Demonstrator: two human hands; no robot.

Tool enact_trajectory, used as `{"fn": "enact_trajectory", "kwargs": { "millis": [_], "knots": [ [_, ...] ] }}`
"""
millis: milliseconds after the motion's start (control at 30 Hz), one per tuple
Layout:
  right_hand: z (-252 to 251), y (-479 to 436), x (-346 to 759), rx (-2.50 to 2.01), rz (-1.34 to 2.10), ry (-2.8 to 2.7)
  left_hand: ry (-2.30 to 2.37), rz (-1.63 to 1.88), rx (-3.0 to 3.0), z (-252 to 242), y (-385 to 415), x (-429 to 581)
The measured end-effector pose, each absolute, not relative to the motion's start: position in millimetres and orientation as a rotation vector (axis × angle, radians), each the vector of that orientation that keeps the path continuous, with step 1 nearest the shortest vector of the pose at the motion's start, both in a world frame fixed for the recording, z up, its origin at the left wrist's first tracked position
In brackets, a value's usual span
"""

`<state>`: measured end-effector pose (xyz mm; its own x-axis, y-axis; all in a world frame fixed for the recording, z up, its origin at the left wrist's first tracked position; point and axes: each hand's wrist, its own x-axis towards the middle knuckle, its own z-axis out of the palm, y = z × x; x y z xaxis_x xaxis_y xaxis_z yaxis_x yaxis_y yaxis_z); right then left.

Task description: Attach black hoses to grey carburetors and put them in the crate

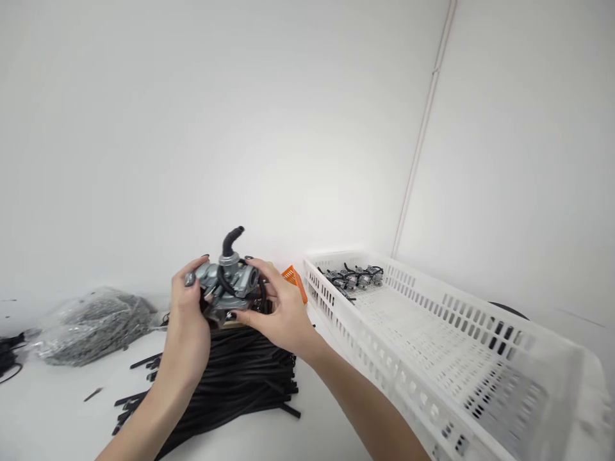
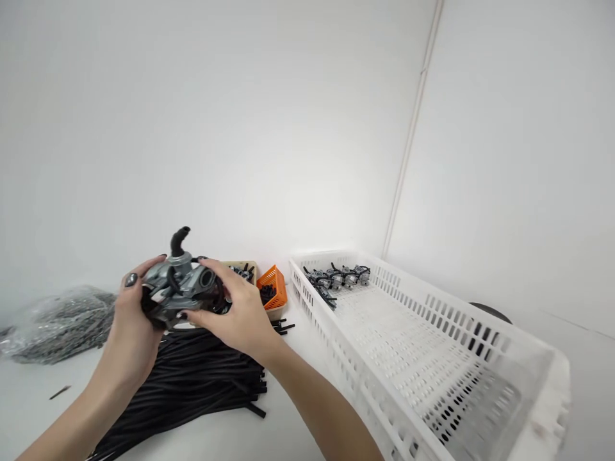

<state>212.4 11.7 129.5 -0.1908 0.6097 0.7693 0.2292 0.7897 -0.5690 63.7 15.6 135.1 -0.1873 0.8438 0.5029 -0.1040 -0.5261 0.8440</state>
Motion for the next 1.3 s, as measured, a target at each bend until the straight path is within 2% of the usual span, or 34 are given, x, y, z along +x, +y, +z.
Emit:
{"fn": "enact_trajectory", "kwargs": {
  "millis": [133, 200, 300, 433, 500, 767, 1000, 1300],
  "knots": [
    [151, 35, 234, -0.757, 0.11, -1.536, 0.824, 1.785, 1.325, 144, 15, 59],
    [179, 57, 254, -0.808, 0.039, -1.452, 0.789, 1.763, 1.324, 147, 11, 58],
    [229, 96, 300, -0.98, -0.251, -1.411, 0.765, 1.718, 1.34, 149, 7, 56],
    [258, 131, 375, -1.652, -0.434, -1.491, 0.751, 1.686, 1.362, 153, 2, 53],
    [250, 130, 409, -1.995, -0.394, -1.592, 0.769, 1.673, 1.389, 157, -2, 50],
    [168, 92, 496, -2.528, 0.127, -1.665, 0.966, 1.571, 1.464, 170, -15, 43],
    [144, 110, 527, -2.444, 0.424, -1.839, 1.075, 1.482, 1.572, 159, -1, 50],
    [130, 120, 551, -2.336, 0.43, -1.963, 1.274, 1.397, 1.571, 148, 16, 56]
  ]
}}
